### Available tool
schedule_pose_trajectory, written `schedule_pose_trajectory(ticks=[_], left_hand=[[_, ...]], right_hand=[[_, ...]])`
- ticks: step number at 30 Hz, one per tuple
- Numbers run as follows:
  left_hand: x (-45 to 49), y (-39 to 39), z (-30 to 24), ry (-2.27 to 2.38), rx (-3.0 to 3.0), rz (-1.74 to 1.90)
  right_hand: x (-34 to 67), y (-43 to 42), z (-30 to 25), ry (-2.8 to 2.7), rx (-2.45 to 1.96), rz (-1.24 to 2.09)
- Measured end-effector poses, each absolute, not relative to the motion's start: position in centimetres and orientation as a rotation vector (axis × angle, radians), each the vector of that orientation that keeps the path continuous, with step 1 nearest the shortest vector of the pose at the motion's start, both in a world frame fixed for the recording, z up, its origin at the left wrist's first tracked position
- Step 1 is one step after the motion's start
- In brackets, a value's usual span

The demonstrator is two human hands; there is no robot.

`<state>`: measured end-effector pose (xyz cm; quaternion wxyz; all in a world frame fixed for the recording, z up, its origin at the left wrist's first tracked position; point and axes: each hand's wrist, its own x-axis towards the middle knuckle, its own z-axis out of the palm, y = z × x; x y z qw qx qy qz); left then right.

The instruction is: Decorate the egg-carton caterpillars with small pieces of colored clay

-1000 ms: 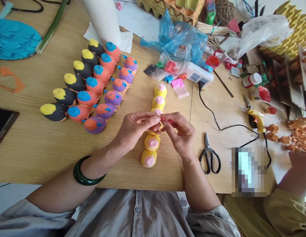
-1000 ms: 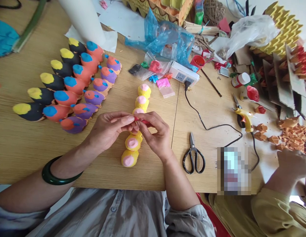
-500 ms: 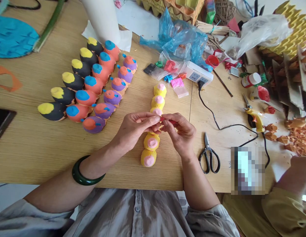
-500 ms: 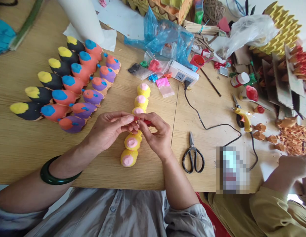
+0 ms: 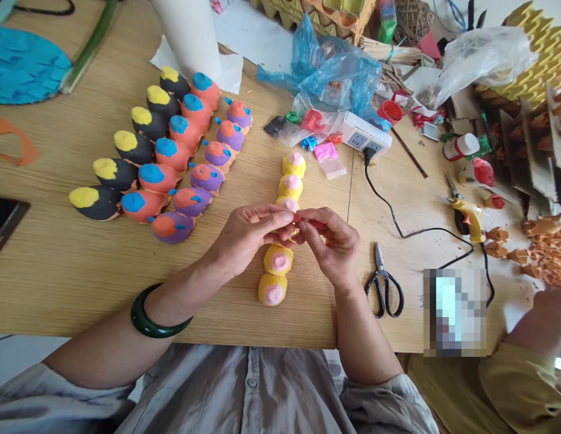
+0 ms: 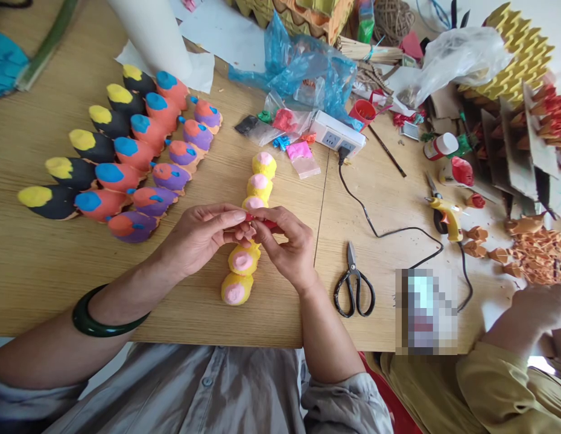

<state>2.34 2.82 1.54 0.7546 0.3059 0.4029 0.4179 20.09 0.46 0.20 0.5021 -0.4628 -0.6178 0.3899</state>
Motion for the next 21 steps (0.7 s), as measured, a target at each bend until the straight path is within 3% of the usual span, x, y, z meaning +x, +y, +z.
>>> schedule_pose_trajectory(ticks=[10, 21], left_hand=[[2.5, 2.7, 1.6, 0.912, 0.732, 0.959], [2.5, 2.1, 1.3, 1.065, 1.349, 1.206]], right_hand=[[19.7, 0.6, 0.7, -1.315, -1.08, 1.073], [19.1, 0.9, 1.8, -1.082, -1.22, 1.384]])
